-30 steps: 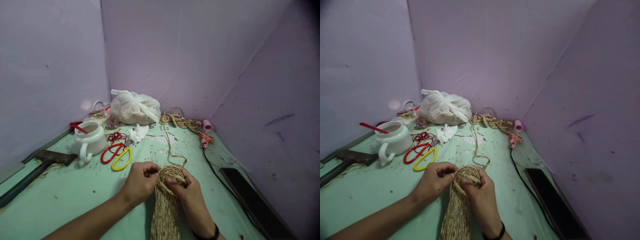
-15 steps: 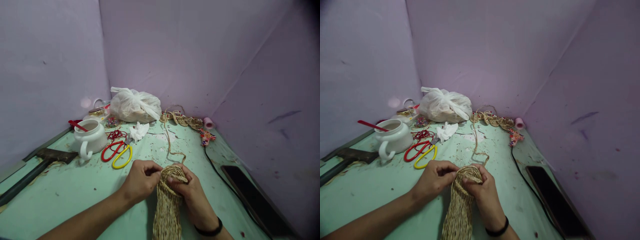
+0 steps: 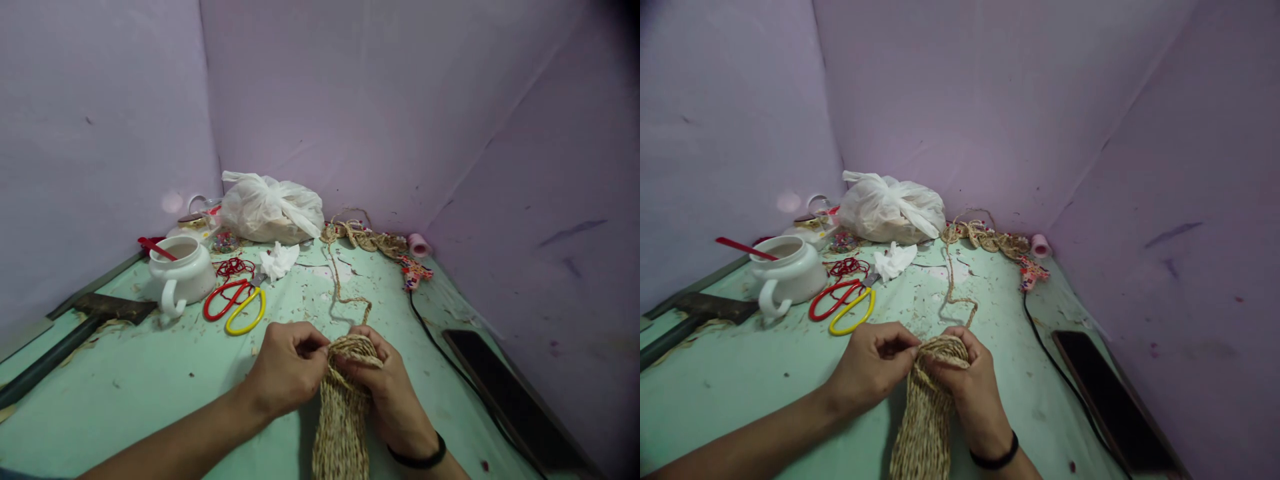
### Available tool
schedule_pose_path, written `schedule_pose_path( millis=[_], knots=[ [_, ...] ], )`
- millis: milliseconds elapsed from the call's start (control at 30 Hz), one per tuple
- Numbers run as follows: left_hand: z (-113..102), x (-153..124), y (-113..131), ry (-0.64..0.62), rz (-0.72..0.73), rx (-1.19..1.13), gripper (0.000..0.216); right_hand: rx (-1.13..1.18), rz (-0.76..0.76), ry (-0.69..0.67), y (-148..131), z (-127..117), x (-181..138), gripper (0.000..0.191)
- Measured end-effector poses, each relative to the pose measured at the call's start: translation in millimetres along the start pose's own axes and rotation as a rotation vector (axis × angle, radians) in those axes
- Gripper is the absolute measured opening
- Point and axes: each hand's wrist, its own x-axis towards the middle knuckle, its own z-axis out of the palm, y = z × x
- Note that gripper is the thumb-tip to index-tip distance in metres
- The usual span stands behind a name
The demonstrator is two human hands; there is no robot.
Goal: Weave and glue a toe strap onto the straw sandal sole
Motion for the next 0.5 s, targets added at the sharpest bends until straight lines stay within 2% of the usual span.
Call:
schedule_pose_path(
  millis=[200,300,400,500],
  knots=[
    [4.2,-7.3,-3.9,0.102,0.225,0.261,0.016,0.000,-0.033,-0.013,1.5,0.7,0.7,0.031],
    [2.8,-8.0,-2.9,0.049,0.335,0.313,0.021,0.004,-0.047,0.014,3.0,-0.5,2.4,0.029],
    [3.0,-6.4,-3.2,-0.026,0.317,0.298,0.021,0.005,-0.051,0.063,4.4,-0.5,4.2,0.028],
    [6.8,-4.9,-4.9,-0.023,0.208,0.246,0.020,-0.014,-0.055,0.110,4.8,1.6,5.7,0.029]
  ],
)
